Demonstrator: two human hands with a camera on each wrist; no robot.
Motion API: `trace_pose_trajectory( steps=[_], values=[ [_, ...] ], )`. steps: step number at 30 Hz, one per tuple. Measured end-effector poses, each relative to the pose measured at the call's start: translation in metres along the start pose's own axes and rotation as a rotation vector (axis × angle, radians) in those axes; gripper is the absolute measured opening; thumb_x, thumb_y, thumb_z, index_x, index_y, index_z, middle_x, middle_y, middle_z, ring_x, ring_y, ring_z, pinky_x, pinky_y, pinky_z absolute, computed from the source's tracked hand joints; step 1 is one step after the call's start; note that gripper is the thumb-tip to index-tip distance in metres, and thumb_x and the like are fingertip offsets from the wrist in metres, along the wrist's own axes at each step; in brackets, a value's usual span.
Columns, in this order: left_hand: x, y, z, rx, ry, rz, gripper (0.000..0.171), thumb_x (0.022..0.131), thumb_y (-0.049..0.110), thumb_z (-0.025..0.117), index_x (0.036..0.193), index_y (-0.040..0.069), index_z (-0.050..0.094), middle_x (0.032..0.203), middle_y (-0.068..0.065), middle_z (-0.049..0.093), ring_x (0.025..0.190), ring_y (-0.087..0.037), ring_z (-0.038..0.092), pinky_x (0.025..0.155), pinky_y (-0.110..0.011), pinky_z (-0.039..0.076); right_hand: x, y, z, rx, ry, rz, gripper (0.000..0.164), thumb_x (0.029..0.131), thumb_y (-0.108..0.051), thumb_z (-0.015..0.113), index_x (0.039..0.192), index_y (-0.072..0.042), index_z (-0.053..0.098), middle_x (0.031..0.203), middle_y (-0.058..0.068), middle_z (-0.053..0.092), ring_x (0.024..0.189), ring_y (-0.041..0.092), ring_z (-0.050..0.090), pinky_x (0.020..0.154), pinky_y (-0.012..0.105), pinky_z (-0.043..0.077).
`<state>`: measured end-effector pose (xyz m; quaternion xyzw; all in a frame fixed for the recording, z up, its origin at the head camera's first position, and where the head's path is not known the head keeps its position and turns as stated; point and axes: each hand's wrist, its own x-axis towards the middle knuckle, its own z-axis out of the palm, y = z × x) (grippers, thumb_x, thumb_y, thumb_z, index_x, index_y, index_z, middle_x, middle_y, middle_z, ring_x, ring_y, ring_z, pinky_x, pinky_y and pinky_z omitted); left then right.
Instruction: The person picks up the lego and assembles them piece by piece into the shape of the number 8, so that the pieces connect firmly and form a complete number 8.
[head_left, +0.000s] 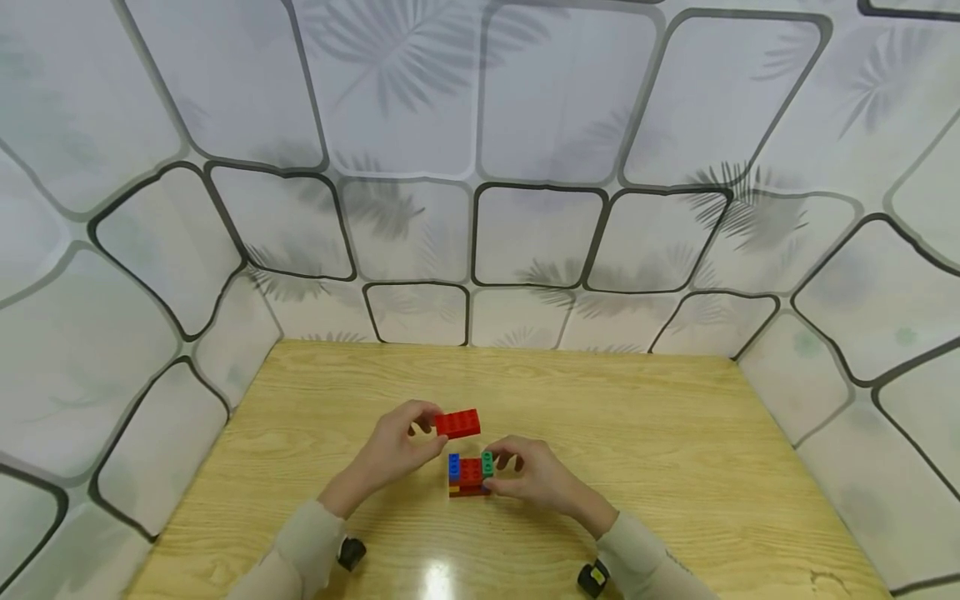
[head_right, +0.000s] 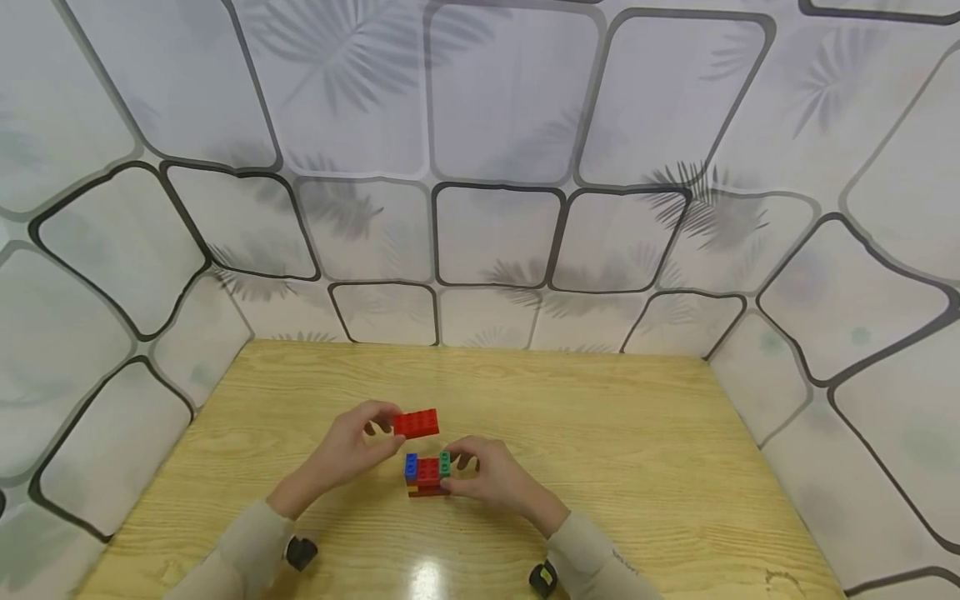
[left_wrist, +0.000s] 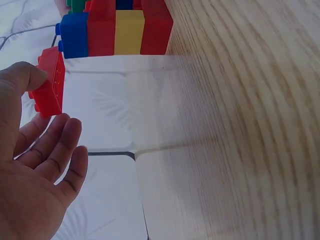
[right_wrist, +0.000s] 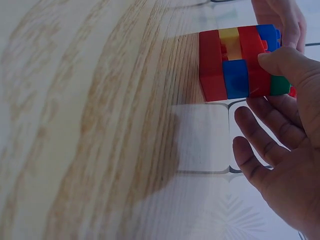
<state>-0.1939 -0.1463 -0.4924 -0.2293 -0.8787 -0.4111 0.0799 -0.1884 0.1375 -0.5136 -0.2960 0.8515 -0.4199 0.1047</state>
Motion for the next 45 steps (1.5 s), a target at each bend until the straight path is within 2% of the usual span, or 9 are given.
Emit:
trace_pose_trajectory(
  steps=[12,18,28,38,45],
  values=[
    [-0.009,0.01,0.002,-0.004,-0.033,0.041,0.029,0.092,0.017,0.081,0.117,0.013,0.069,0.104,0.005,0.069,0.091,-0.01,0.063,0.078,-0.027,0.051,0.0,0.0,0.0,0.002,0.007,0.001,0.039,0.095,-0.032,0.08,0.129,-0.013,0.071,0.116,-0.004,0.073,0.098,0.009,0.065,0.082,0.026,0.052],
    [-0.013,0.011,0.005,-0.023,-0.023,0.083,0.029,0.091,0.017,0.082,0.117,0.012,0.069,0.104,0.005,0.071,0.089,-0.012,0.064,0.077,-0.027,0.051,0.001,0.0,0.001,0.009,0.014,-0.009,0.037,0.095,-0.031,0.08,0.127,-0.015,0.072,0.114,-0.005,0.073,0.098,0.011,0.066,0.081,0.026,0.051],
    [-0.018,0.012,0.008,-0.057,-0.043,0.131,0.029,0.091,0.014,0.082,0.116,0.012,0.069,0.104,0.003,0.071,0.088,-0.017,0.066,0.075,-0.033,0.054,0.001,0.0,0.001,0.002,0.019,-0.025,0.035,0.094,-0.03,0.081,0.125,-0.017,0.073,0.113,-0.005,0.074,0.096,0.005,0.063,0.08,0.026,0.05],
    [-0.02,0.015,0.011,-0.058,-0.042,0.182,0.03,0.09,0.013,0.083,0.115,0.01,0.069,0.104,0.002,0.072,0.087,-0.018,0.067,0.075,-0.027,0.052,0.001,-0.001,0.001,-0.006,0.021,-0.039,0.035,0.094,-0.03,0.082,0.125,-0.017,0.073,0.109,-0.007,0.073,0.095,0.011,0.064,0.08,0.032,0.053],
    [-0.02,0.015,0.012,-0.064,-0.054,0.182,0.029,0.09,0.012,0.082,0.116,0.011,0.069,0.104,0.002,0.072,0.087,-0.017,0.066,0.075,-0.027,0.052,0.001,-0.001,0.0,-0.003,0.021,-0.039,0.034,0.094,-0.03,0.082,0.124,-0.017,0.073,0.109,-0.007,0.073,0.096,0.012,0.065,0.081,0.03,0.053]
  ],
)
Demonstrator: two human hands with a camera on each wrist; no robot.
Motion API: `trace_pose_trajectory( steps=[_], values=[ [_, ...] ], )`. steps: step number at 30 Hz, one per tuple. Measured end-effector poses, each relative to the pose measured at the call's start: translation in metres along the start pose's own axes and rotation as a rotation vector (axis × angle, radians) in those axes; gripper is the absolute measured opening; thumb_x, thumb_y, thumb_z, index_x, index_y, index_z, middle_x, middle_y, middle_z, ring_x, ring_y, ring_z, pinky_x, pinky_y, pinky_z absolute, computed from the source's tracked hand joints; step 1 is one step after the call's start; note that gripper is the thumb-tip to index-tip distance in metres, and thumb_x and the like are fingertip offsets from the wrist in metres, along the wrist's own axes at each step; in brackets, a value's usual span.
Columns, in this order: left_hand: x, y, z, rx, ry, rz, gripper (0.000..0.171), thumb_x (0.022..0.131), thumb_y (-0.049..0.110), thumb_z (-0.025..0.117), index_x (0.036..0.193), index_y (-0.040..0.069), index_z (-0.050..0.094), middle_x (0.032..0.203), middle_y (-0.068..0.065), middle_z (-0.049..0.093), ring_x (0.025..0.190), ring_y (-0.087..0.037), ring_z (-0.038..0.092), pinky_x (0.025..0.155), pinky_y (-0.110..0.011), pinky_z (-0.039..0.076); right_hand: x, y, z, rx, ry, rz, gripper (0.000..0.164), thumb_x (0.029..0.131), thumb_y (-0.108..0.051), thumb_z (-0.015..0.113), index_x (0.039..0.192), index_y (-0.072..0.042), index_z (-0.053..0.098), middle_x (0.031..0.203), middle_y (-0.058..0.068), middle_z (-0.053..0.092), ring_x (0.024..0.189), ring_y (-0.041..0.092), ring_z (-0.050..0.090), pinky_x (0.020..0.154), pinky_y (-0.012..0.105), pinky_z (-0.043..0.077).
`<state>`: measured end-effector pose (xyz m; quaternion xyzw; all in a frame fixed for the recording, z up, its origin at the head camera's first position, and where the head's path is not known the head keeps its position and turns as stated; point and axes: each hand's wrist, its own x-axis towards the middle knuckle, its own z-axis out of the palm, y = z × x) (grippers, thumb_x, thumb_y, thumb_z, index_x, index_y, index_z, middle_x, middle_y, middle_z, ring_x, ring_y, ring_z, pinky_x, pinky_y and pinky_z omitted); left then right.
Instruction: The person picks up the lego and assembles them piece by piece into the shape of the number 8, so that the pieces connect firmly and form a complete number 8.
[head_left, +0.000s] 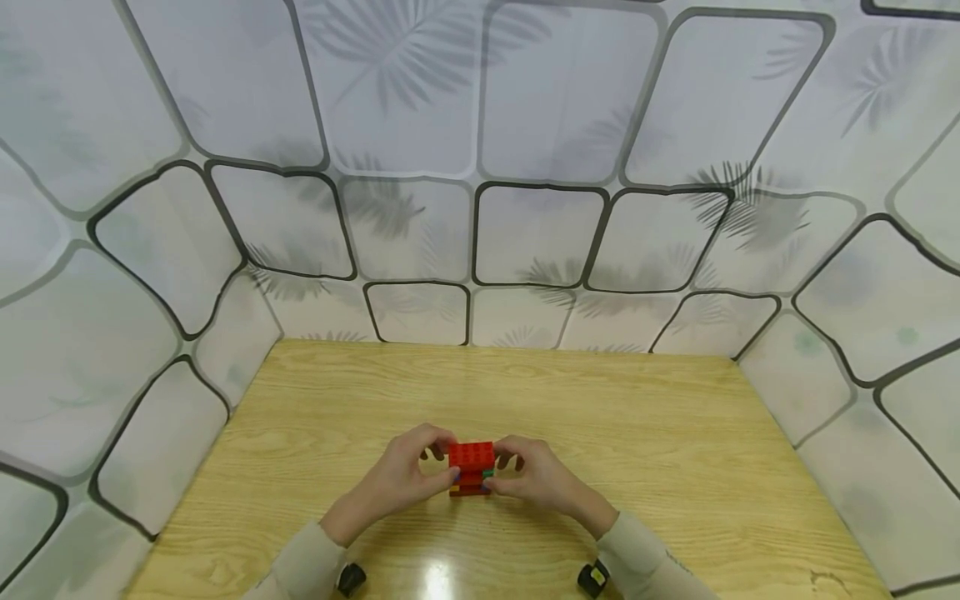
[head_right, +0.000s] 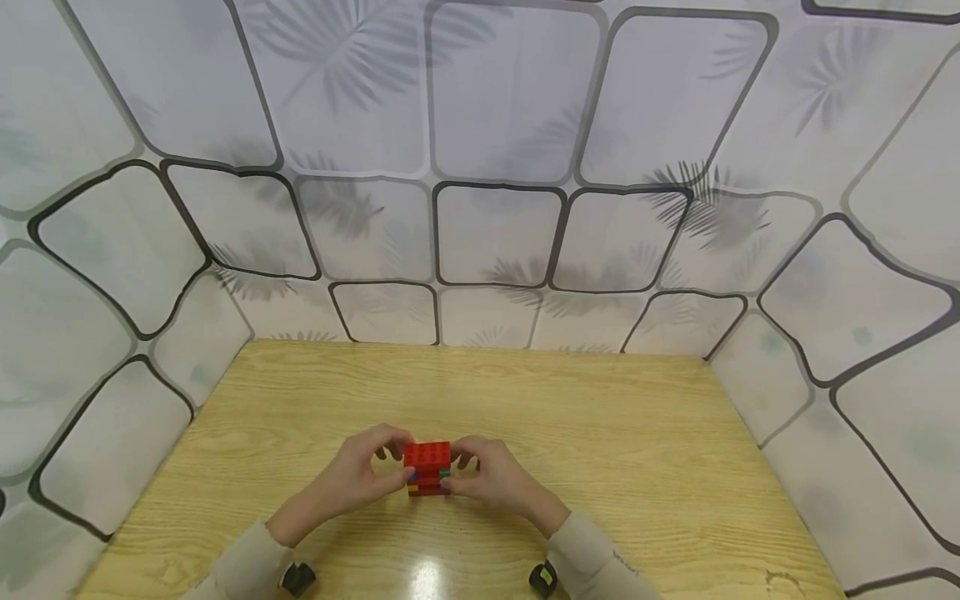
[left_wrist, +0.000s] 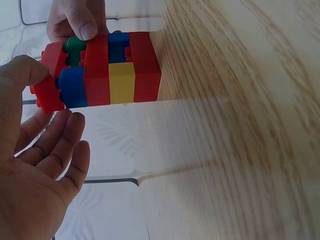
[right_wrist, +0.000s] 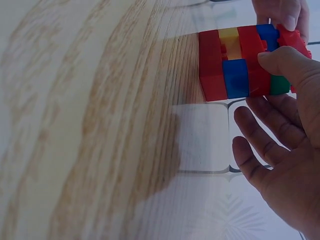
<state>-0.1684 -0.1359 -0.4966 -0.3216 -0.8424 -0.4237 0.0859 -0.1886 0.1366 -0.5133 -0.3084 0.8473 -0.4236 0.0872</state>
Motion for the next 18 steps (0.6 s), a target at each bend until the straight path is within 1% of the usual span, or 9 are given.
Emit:
trace_pose_trajectory(
  steps=[7,13,18],
  values=[
    [-0.0001,0.0001,-0.0004,0.026,-0.013,0.006,0.03,0.09,0.013,0.082,0.117,0.011,0.069,0.106,0.002,0.072,0.09,-0.018,0.067,0.077,-0.029,0.054,0.0004,0.0008,0.0,-0.003,-0.005,0.007,0.035,0.094,-0.03,0.082,0.125,-0.017,0.073,0.11,-0.007,0.073,0.096,0.011,0.065,0.08,0.03,0.053],
    [0.0001,0.0018,-0.002,0.018,-0.042,0.005,0.031,0.091,0.012,0.082,0.118,0.01,0.068,0.107,0.001,0.073,0.091,-0.022,0.07,0.078,-0.033,0.058,0.0004,0.0009,0.0,-0.002,-0.011,0.012,0.035,0.094,-0.029,0.082,0.126,-0.017,0.073,0.111,-0.006,0.073,0.096,0.011,0.065,0.081,0.028,0.052],
    [0.0005,0.004,-0.0034,0.027,-0.054,0.011,0.031,0.091,0.012,0.082,0.118,0.01,0.068,0.106,0.0,0.073,0.09,-0.022,0.07,0.077,-0.032,0.058,0.0001,0.0018,0.0009,-0.01,-0.008,0.009,0.035,0.094,-0.028,0.082,0.126,-0.017,0.072,0.111,-0.006,0.073,0.095,0.01,0.064,0.081,0.027,0.052]
  ],
)
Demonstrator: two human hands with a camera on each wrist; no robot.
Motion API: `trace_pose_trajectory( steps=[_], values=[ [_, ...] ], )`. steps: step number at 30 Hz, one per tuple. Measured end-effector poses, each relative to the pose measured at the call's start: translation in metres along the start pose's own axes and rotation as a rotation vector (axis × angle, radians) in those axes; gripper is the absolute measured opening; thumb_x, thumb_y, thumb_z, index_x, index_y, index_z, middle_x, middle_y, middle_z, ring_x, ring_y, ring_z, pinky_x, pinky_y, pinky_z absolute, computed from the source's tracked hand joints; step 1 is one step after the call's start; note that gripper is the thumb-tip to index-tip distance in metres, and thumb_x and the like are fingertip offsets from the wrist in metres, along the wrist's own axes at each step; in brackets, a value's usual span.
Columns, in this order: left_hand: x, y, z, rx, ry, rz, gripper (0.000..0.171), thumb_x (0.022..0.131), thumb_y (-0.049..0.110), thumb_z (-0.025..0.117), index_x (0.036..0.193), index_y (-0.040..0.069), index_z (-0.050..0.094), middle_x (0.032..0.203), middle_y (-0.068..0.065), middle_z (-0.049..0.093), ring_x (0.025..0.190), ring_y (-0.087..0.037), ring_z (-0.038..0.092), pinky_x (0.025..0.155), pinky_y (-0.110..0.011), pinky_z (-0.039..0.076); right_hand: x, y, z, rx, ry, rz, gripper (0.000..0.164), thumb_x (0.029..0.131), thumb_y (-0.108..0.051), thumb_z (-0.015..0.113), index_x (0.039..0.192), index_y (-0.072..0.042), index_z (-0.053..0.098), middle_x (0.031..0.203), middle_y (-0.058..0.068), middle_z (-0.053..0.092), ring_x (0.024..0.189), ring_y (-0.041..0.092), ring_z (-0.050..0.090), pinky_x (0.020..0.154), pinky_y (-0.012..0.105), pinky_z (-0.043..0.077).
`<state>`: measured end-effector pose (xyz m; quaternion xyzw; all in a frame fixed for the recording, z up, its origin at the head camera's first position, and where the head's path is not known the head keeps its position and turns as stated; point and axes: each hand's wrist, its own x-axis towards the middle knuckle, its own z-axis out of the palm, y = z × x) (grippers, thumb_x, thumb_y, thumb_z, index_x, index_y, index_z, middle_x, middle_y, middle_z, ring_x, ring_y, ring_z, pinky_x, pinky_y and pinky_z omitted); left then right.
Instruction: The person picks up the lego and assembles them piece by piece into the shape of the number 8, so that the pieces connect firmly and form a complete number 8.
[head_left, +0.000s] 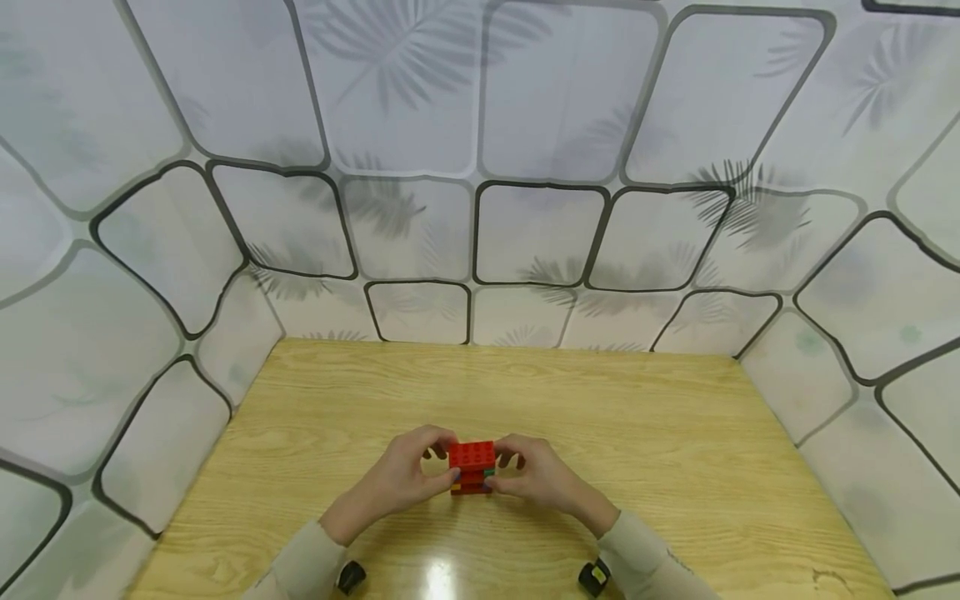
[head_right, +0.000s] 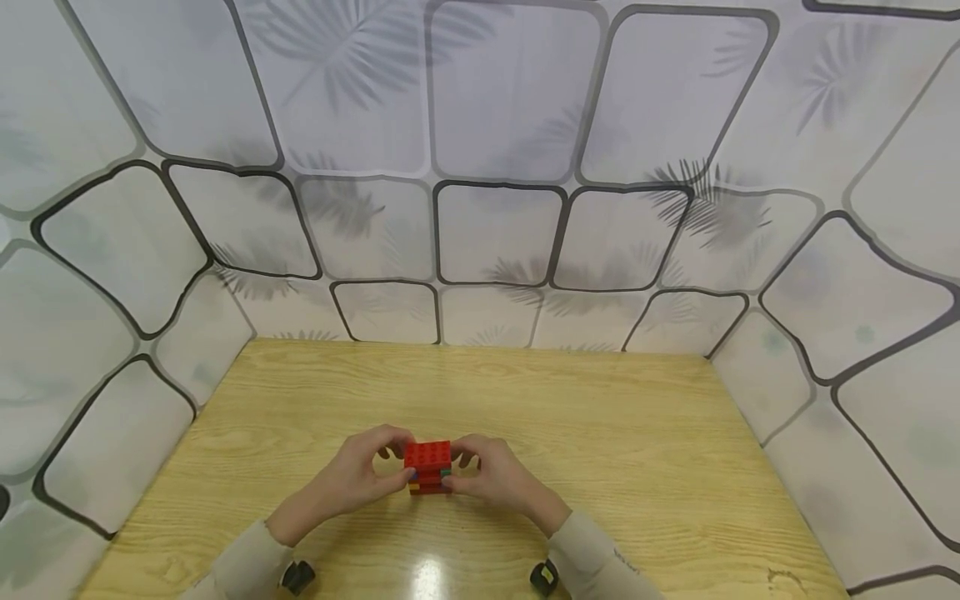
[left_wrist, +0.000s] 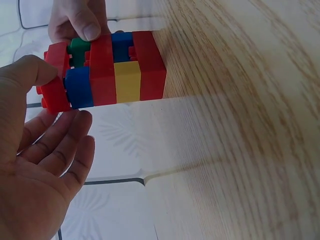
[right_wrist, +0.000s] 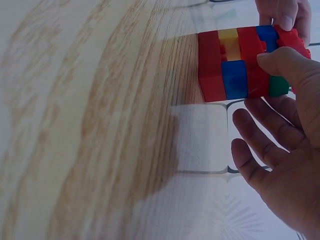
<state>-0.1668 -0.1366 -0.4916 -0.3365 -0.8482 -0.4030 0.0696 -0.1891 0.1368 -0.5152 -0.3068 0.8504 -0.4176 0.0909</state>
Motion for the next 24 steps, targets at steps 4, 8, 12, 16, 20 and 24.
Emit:
trace_pose_trajectory(
  steps=[4,8,12,16,20,24],
  values=[
    [0.0,0.001,-0.001,0.0,0.0,0.013,0.031,0.09,0.011,0.082,0.117,0.008,0.068,0.106,-0.001,0.073,0.089,-0.023,0.071,0.077,-0.034,0.06,-0.001,-0.001,0.0,-0.015,0.005,-0.012,0.041,0.093,-0.03,0.082,0.13,-0.016,0.07,0.113,-0.005,0.073,0.096,0.014,0.065,0.081,0.029,0.053],
    [0.001,0.002,-0.001,0.003,0.001,0.017,0.031,0.089,0.01,0.082,0.117,0.008,0.068,0.106,-0.002,0.074,0.089,-0.023,0.071,0.077,-0.035,0.06,-0.002,-0.005,-0.003,-0.01,0.026,-0.026,0.05,0.093,-0.032,0.082,0.137,-0.014,0.066,0.12,-0.004,0.073,0.099,0.017,0.066,0.082,0.03,0.053],
    [0.001,0.002,-0.002,0.003,-0.006,0.004,0.031,0.089,0.011,0.082,0.117,0.008,0.068,0.105,-0.001,0.073,0.09,-0.023,0.071,0.078,-0.035,0.06,-0.002,-0.011,-0.006,0.0,0.05,-0.014,0.048,0.094,-0.034,0.081,0.136,-0.016,0.067,0.12,-0.006,0.072,0.099,0.013,0.065,0.084,0.028,0.051],
    [0.002,0.002,-0.002,0.006,-0.016,0.003,0.03,0.09,0.011,0.082,0.116,0.008,0.068,0.106,-0.001,0.073,0.09,-0.024,0.071,0.078,-0.037,0.061,-0.002,-0.015,-0.008,-0.006,0.056,-0.025,0.04,0.096,-0.033,0.079,0.132,-0.018,0.069,0.117,-0.008,0.073,0.097,0.009,0.064,0.083,0.028,0.052],
    [0.003,0.002,-0.003,0.013,-0.021,0.006,0.03,0.09,0.011,0.083,0.116,0.008,0.069,0.105,-0.001,0.074,0.089,-0.024,0.071,0.078,-0.037,0.061,-0.002,-0.016,-0.008,-0.005,0.062,-0.044,0.035,0.097,-0.03,0.079,0.129,-0.018,0.071,0.117,-0.007,0.074,0.096,0.006,0.064,0.082,0.027,0.053],
    [0.003,0.003,-0.003,0.014,-0.021,-0.005,0.029,0.09,0.011,0.082,0.115,0.009,0.069,0.105,-0.001,0.074,0.089,-0.025,0.071,0.078,-0.038,0.061,-0.002,-0.015,-0.008,0.001,0.067,-0.053,0.034,0.097,-0.031,0.078,0.128,-0.017,0.071,0.117,-0.005,0.074,0.096,0.008,0.064,0.082,0.027,0.052]
  ],
)
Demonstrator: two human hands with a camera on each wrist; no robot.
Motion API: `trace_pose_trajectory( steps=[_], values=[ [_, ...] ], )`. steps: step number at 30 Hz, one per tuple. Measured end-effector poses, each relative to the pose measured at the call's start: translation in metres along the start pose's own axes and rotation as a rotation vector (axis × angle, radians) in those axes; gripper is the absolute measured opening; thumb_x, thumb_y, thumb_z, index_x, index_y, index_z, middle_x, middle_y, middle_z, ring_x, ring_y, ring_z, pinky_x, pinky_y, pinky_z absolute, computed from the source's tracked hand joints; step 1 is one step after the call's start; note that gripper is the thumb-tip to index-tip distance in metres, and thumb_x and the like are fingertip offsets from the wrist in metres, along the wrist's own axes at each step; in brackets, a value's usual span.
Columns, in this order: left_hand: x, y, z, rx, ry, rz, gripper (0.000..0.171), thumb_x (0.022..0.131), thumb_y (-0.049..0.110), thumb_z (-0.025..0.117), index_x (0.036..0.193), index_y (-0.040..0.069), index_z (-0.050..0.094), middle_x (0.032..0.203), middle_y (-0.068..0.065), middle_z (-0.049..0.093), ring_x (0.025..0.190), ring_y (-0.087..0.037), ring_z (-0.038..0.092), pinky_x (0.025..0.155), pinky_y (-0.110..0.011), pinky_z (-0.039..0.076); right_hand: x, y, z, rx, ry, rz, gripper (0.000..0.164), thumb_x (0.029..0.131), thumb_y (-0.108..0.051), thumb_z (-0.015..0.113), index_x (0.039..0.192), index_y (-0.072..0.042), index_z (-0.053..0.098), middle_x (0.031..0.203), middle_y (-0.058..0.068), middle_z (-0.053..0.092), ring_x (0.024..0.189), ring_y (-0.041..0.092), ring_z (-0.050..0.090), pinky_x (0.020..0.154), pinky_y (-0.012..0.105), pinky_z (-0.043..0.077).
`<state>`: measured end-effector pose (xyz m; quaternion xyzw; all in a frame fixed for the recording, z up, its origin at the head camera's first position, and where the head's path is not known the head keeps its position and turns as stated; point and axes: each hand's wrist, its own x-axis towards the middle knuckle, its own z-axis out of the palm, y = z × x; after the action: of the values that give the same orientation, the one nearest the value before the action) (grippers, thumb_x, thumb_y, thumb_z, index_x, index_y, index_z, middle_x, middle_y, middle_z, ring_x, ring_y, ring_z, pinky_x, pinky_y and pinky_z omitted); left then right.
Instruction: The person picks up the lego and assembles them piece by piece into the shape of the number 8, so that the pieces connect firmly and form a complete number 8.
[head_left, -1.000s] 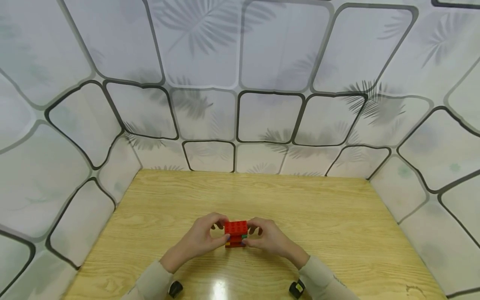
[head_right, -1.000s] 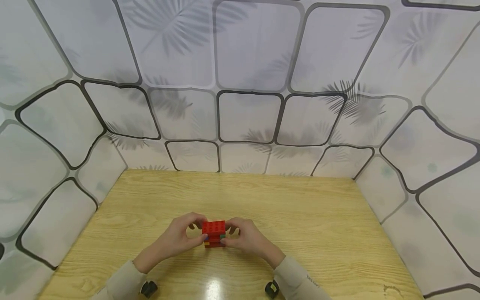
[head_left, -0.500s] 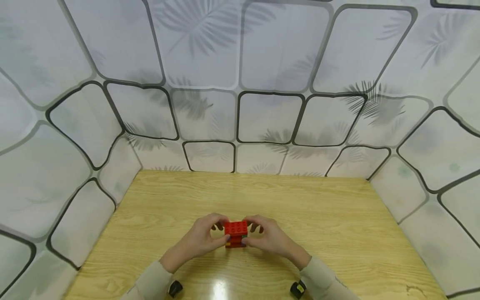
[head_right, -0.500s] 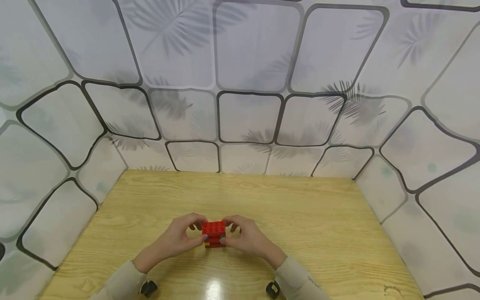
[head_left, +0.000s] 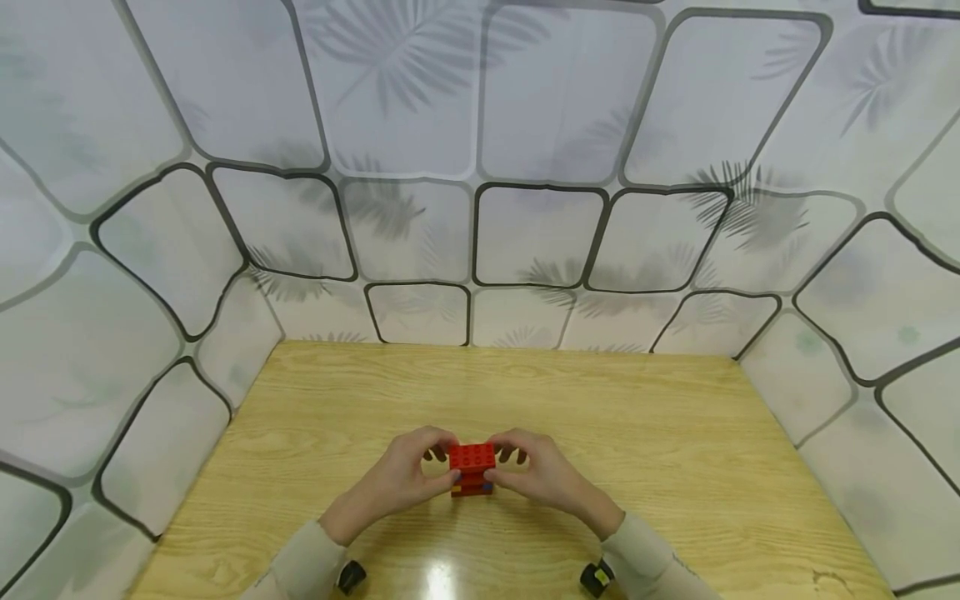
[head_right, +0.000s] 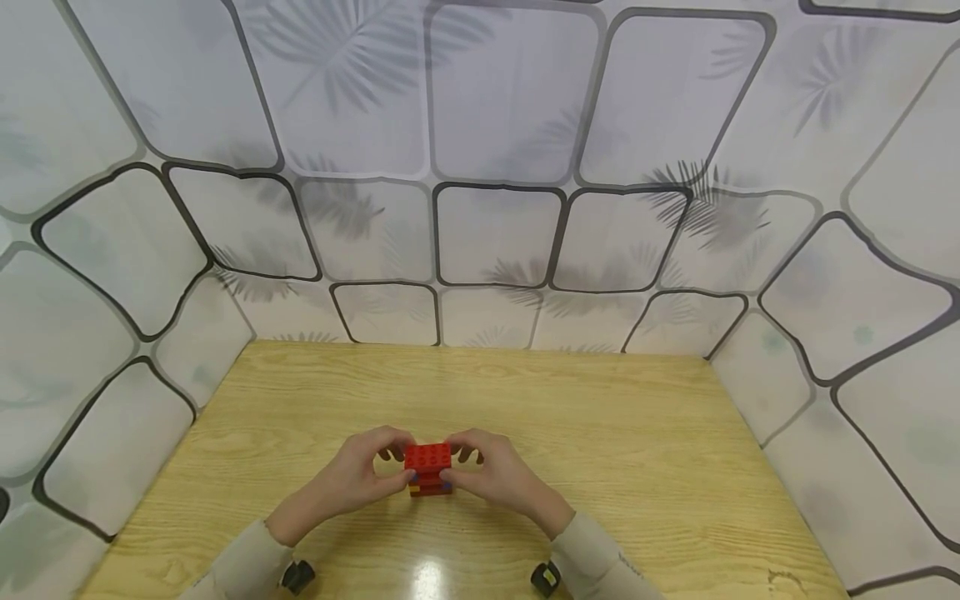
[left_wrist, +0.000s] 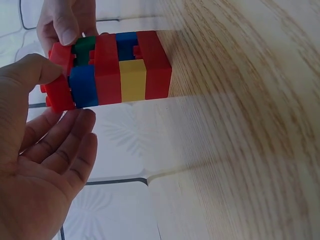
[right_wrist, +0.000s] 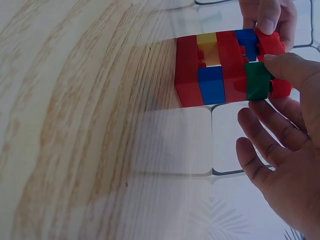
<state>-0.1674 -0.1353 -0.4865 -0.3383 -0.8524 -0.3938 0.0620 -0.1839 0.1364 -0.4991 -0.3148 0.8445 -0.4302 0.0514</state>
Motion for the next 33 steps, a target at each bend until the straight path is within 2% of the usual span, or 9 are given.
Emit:
trace_pose_trajectory(
  steps=[7,14,23,28,33],
  values=[
    [-0.0004,0.0002,0.0009,0.003,0.009,-0.007,0.029,0.09,0.012,0.082,0.116,0.009,0.069,0.104,-0.001,0.074,0.088,-0.025,0.071,0.077,-0.038,0.06,0.0009,0.0023,0.0003,0.004,0.0,0.015,0.033,0.098,-0.033,0.078,0.127,-0.018,0.071,0.115,-0.004,0.074,0.096,0.01,0.065,0.081,0.027,0.051],
    [-0.0011,-0.0014,0.0022,0.005,0.008,-0.014,0.028,0.091,0.013,0.081,0.116,0.01,0.07,0.104,0.0,0.074,0.087,-0.017,0.069,0.076,-0.03,0.058,0.0004,0.0013,0.0003,0.002,-0.003,0.023,0.033,0.098,-0.033,0.077,0.126,-0.018,0.071,0.115,-0.005,0.074,0.096,0.008,0.065,0.081,0.027,0.052],
    [-0.0025,-0.002,0.0023,-0.018,0.02,0.003,0.029,0.091,0.011,0.081,0.118,0.008,0.07,0.105,-0.002,0.074,0.086,-0.019,0.07,0.075,-0.034,0.06,0.0025,0.0004,-0.0016,0.015,-0.019,0.021,0.029,0.098,-0.032,0.077,0.123,-0.019,0.071,0.113,-0.005,0.075,0.096,0.01,0.065,0.082,0.027,0.051],
    [-0.0032,-0.0029,0.0027,-0.006,0.023,0.012,0.028,0.091,0.011,0.082,0.116,0.008,0.07,0.105,-0.002,0.074,0.086,-0.018,0.069,0.075,-0.034,0.06,0.0029,-0.0002,-0.0029,0.014,-0.035,0.046,0.028,0.097,-0.032,0.079,0.122,-0.024,0.071,0.112,-0.011,0.074,0.096,0.008,0.064,0.083,0.028,0.051],
    [-0.0029,-0.003,0.0021,-0.004,0.01,0.009,0.026,0.092,0.012,0.081,0.115,0.01,0.071,0.104,-0.001,0.074,0.086,-0.013,0.068,0.076,-0.032,0.059,0.0035,0.0003,-0.0033,0.006,-0.045,0.059,0.027,0.097,-0.034,0.078,0.121,-0.024,0.071,0.112,-0.01,0.074,0.097,0.01,0.064,0.083,0.028,0.05]
  ],
)
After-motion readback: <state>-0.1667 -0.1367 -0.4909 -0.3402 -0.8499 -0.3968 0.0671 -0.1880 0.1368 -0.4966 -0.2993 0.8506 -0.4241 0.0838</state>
